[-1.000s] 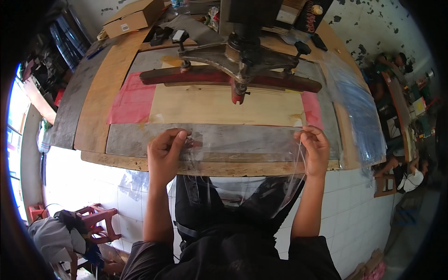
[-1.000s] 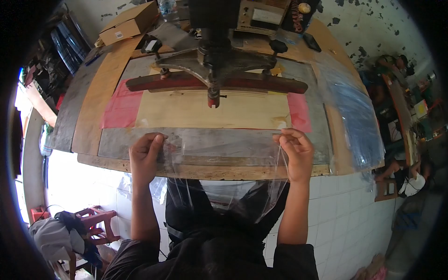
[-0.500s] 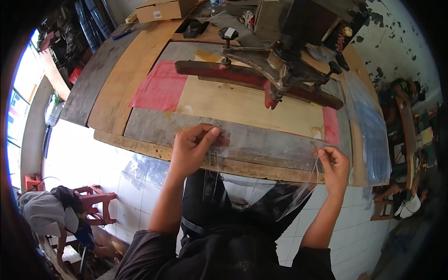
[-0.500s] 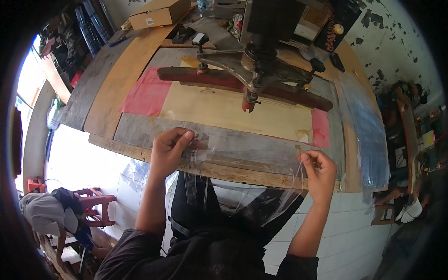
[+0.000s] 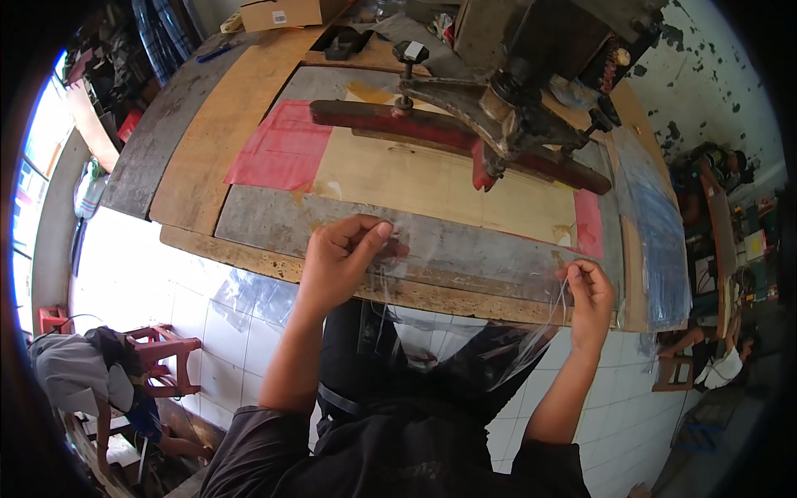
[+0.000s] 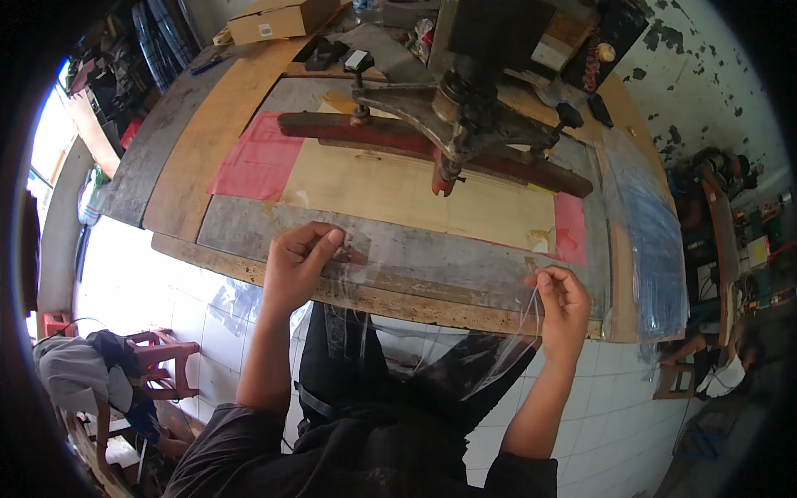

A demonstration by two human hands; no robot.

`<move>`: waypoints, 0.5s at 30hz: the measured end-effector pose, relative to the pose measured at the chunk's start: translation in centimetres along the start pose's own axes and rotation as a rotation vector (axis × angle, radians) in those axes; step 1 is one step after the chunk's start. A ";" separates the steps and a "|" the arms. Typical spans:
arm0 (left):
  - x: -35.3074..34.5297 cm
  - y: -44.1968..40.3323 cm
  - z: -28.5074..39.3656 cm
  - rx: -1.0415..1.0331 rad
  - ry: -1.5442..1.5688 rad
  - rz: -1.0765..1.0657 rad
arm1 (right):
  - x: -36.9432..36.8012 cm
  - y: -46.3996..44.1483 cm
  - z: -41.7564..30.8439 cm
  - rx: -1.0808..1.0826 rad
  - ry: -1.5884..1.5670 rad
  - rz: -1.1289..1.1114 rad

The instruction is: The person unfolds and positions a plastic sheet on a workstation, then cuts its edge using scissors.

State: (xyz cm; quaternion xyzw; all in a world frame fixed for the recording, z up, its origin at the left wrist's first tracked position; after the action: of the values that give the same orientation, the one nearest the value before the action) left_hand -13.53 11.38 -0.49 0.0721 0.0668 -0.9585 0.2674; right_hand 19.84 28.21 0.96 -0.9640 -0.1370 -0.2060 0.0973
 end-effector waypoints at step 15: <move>-0.2 -0.1 -0.1 -0.042 -0.154 0.064 | 0.0 0.5 1.0 -0.026 -0.243 0.062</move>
State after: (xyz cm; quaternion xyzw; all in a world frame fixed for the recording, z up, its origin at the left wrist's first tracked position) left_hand -13.37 11.56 -0.58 -0.0053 0.0639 -0.9506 0.3038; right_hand 20.40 27.96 0.00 -0.9868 -0.1153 -0.0865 0.0738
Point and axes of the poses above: each hand's wrist, its own y-axis away from the middle knuckle, its own x-axis out of the back of the hand, z = x × y, the point moved 5 cm from there along -y, towards the middle knuckle, and after that the axes turned 10 degrees about y, right-handed, at the moved point
